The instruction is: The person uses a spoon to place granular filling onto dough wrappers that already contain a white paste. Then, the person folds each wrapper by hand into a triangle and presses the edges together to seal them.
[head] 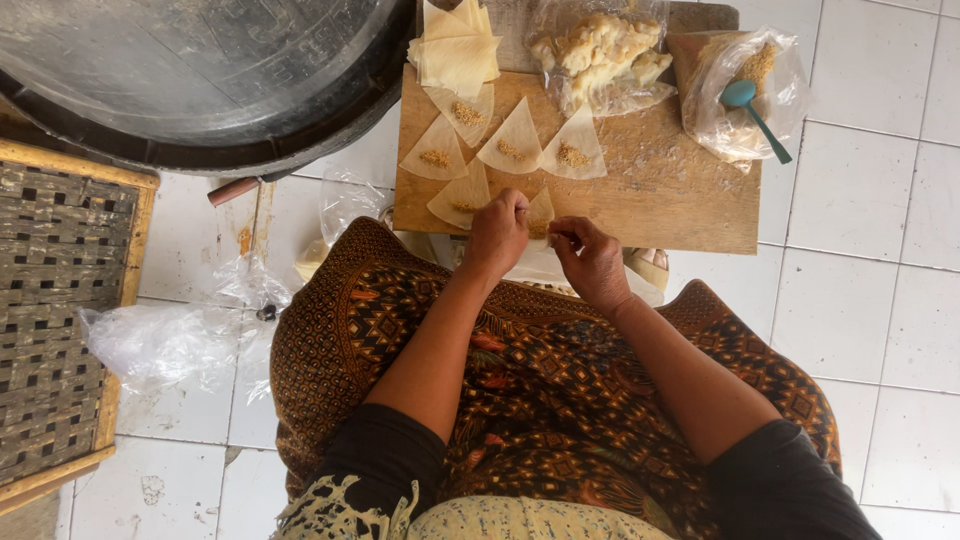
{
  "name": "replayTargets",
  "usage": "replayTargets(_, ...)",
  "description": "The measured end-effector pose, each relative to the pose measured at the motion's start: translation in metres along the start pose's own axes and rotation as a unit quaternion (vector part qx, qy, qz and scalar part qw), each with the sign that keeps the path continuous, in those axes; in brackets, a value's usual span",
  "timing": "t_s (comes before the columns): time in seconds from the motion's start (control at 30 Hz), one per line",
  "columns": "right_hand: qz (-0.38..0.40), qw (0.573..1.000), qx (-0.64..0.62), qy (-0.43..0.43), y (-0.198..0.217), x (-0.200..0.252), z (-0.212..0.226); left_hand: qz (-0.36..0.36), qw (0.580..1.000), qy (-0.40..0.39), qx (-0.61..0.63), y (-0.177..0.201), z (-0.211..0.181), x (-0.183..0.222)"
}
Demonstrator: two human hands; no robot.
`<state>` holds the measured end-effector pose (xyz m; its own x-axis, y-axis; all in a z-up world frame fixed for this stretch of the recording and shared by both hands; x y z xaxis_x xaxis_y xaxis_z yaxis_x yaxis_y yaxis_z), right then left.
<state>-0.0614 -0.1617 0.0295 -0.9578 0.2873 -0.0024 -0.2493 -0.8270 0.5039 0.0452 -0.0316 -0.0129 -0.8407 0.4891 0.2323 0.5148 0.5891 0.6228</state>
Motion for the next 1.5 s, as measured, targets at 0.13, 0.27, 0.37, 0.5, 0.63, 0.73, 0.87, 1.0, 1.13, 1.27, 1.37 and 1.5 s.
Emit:
replayTargets(0.13,0.002,0.999,-0.036,0.011,0.003,0.003,0.003,-0.009,1.000,-0.012,0.015,0.001,-0.001,0.001)
replayTargets(0.27,0.007,0.996,0.001,0.088,0.003,0.004,0.010,-0.054,0.998,-0.044,0.007,-0.001,-0.004,0.002)
replayTargets(0.37,0.022,0.974,0.114,0.195,-0.002,0.006,0.023,-0.094,0.992,-0.085,-0.004,-0.002,-0.007,0.004)
replayTargets(0.5,0.047,0.943,0.210,0.255,-0.006,0.011,0.039,-0.084,0.992,-0.089,-0.014,-0.006,-0.007,0.006)
replayTargets(0.63,0.055,0.917,0.251,0.305,-0.008,0.012,0.049,-0.078,0.992,-0.092,-0.034,-0.004,-0.008,0.006)
replayTargets(0.73,0.045,0.914,0.252,0.316,-0.009,0.009,0.042,-0.095,0.985,-0.140,-0.040,0.000,-0.011,0.008)
replayTargets(0.87,0.024,0.942,0.189,0.277,-0.015,-0.001,0.017,-0.019,0.986,-0.140,-0.093,-0.007,-0.010,0.007)
replayTargets(1.0,-0.010,0.975,0.112,0.192,-0.014,-0.007,-0.007,0.026,0.978,-0.140,-0.153,-0.009,-0.011,0.003)
replayTargets(1.13,-0.053,0.983,0.113,0.136,-0.010,-0.015,-0.017,0.054,0.977,-0.148,-0.142,-0.006,-0.014,0.001)
replayTargets(1.27,-0.068,0.985,0.098,0.127,-0.009,-0.021,-0.021,0.053,0.981,-0.118,-0.145,-0.010,-0.012,-0.003)
replayTargets(1.37,-0.073,0.982,0.100,0.143,-0.009,-0.023,-0.019,0.002,0.981,-0.140,-0.133,-0.009,-0.012,-0.004)
replayTargets(1.5,-0.014,0.956,0.182,0.231,-0.013,-0.018,-0.003,-0.037,0.979,-0.160,-0.118,-0.007,-0.011,-0.001)
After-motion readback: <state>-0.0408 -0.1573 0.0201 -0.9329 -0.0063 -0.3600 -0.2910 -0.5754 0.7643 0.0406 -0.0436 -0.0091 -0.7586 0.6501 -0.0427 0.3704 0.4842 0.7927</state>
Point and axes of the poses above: each hand's wrist, its own x-axis away from the middle knuckle, its own y-axis out of the back of the hand, z = x × y, the point moved 5 cm from there along -x, towards the middle knuckle, and after that the axes turned 9 degrees about -x, right-handed, at the moved point
